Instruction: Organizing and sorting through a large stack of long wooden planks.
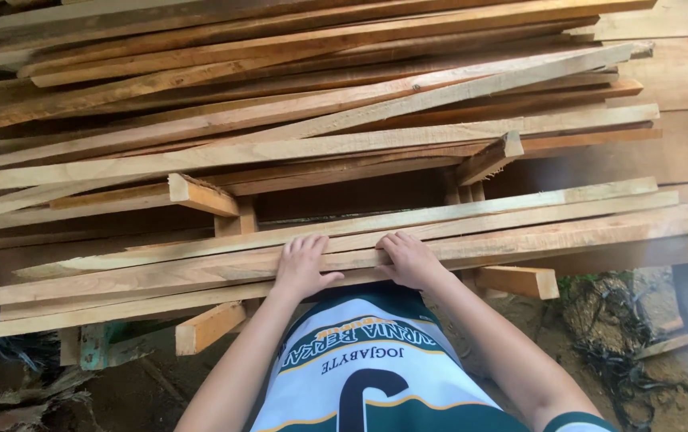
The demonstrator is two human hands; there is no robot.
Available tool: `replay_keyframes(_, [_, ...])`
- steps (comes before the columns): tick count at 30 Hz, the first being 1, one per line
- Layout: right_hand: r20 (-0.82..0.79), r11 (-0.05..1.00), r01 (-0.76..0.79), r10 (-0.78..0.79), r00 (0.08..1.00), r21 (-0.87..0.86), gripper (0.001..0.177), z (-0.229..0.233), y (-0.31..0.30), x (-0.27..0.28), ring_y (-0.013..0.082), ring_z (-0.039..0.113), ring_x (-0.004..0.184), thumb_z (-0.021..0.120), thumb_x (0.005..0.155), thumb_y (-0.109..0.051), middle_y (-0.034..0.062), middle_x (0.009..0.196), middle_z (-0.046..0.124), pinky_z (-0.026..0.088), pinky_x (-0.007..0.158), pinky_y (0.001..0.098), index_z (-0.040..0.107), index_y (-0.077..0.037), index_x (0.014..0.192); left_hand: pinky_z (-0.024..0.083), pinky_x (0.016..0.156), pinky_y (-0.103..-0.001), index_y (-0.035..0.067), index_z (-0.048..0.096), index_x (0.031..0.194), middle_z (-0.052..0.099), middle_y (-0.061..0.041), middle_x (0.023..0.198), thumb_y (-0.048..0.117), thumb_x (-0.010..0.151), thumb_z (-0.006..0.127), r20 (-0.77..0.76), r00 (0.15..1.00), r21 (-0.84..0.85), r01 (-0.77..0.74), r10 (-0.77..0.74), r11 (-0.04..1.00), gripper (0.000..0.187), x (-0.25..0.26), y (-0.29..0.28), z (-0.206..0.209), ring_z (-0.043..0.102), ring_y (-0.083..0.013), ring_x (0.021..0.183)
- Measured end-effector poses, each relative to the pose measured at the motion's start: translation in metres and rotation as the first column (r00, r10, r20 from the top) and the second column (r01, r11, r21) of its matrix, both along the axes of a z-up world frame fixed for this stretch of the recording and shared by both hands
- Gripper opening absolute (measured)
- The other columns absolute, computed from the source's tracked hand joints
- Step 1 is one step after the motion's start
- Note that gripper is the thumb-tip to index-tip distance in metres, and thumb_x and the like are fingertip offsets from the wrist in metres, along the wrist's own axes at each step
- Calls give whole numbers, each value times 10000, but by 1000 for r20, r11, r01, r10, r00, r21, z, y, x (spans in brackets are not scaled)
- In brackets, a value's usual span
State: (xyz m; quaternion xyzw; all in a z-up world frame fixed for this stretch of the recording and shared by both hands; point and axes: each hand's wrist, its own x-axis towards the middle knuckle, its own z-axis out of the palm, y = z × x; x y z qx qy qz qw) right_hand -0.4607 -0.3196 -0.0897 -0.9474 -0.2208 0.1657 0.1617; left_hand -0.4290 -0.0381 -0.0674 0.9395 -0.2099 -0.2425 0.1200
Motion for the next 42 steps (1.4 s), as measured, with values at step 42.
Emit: replay_keyframes(42, [352, 978, 77, -143, 925, 193, 489, -34, 27, -15, 215, 597, 1033, 865, 676, -379, -27, 1078, 608, 478, 884, 376, 690, -234, 1109, 473, 1013, -486, 78, 489, 1447, 502, -99, 1439, 529, 626, 880, -58, 990, 167, 136, -127, 977, 1015, 8, -13, -7, 479, -333, 1326])
